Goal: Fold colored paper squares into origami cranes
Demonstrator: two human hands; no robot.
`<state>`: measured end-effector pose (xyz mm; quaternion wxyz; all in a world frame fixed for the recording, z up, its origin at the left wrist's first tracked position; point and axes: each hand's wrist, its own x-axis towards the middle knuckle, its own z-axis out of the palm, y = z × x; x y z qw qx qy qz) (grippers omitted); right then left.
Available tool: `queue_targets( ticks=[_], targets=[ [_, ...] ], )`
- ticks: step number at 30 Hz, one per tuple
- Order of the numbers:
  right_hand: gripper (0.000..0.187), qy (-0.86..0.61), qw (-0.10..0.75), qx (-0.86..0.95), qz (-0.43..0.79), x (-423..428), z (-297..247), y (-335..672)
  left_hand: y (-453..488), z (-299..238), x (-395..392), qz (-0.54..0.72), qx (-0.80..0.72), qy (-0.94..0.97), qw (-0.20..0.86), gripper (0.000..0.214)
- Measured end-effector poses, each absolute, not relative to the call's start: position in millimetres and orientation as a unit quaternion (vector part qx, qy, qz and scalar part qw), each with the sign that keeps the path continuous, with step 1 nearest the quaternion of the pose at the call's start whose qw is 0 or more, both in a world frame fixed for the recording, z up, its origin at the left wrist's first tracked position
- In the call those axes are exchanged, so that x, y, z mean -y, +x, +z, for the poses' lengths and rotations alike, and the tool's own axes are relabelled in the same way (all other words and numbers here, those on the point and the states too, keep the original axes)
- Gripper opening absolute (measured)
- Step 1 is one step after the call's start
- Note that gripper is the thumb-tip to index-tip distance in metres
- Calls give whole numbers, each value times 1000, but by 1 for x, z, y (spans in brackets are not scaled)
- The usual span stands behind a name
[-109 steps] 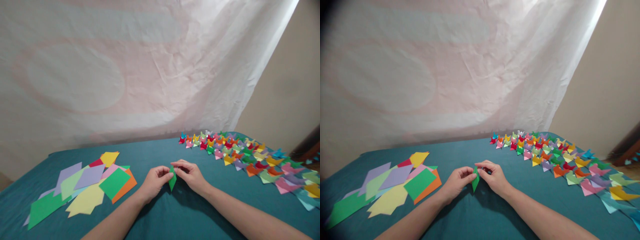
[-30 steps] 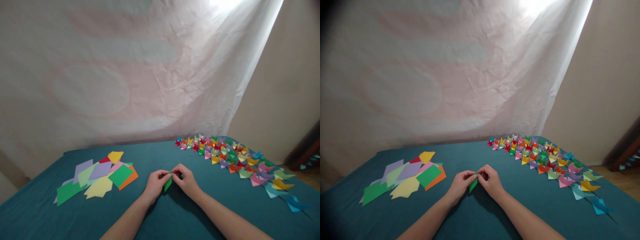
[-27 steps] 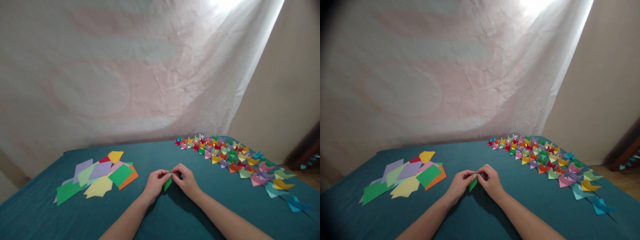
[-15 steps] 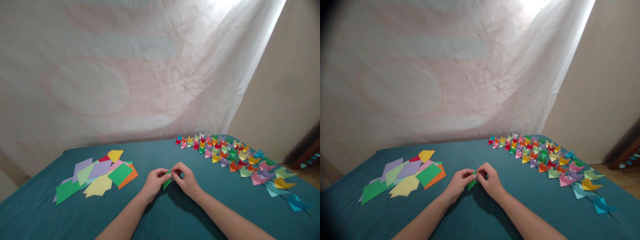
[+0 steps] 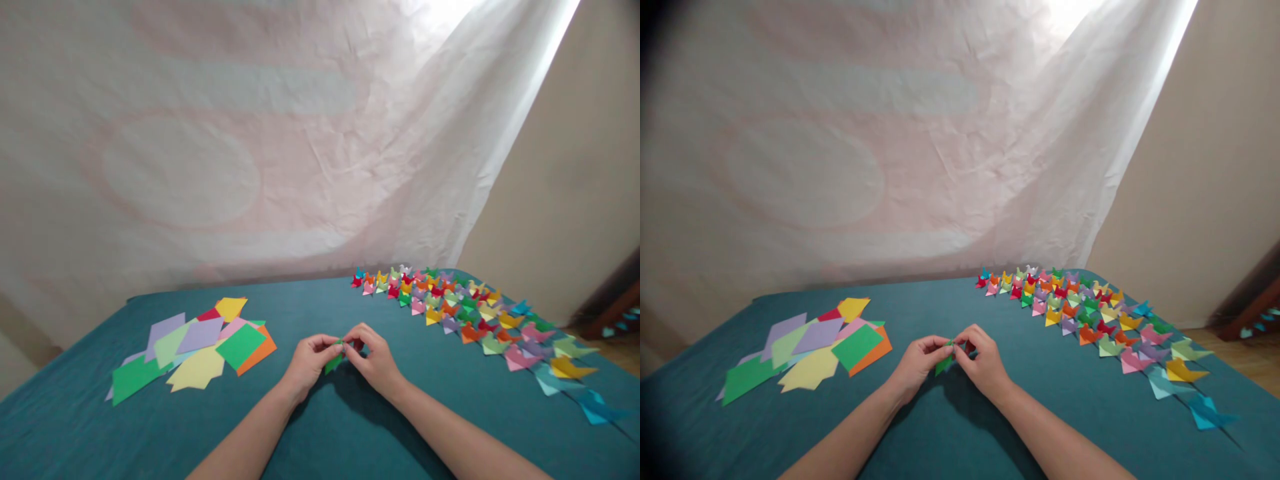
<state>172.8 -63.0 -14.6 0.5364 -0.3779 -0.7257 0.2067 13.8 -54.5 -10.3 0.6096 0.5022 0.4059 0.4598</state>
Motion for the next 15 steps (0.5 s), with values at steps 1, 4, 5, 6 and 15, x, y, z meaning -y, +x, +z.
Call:
queue_targets(
  ticks=[1, 4, 5, 6, 15],
  targets=[
    [8, -375, 538, 727, 204, 63, -15, 173, 14, -10, 54, 459, -407, 501, 610, 30],
    [8, -370, 549, 724, 192, 63, -16, 173, 14, -11, 54, 461, -412, 497, 609, 30],
    [8, -369, 553, 723, 188, 63, -16, 172, 14, -11, 54, 462, -413, 496, 608, 30],
    [7, -368, 556, 722, 185, 63, -16, 172, 14, -11, 54, 462, -413, 496, 608, 30],
    [9, -369, 543, 728, 198, 65, -12, 172, 12, -11, 54, 456, -413, 494, 615, 28]
  ],
)
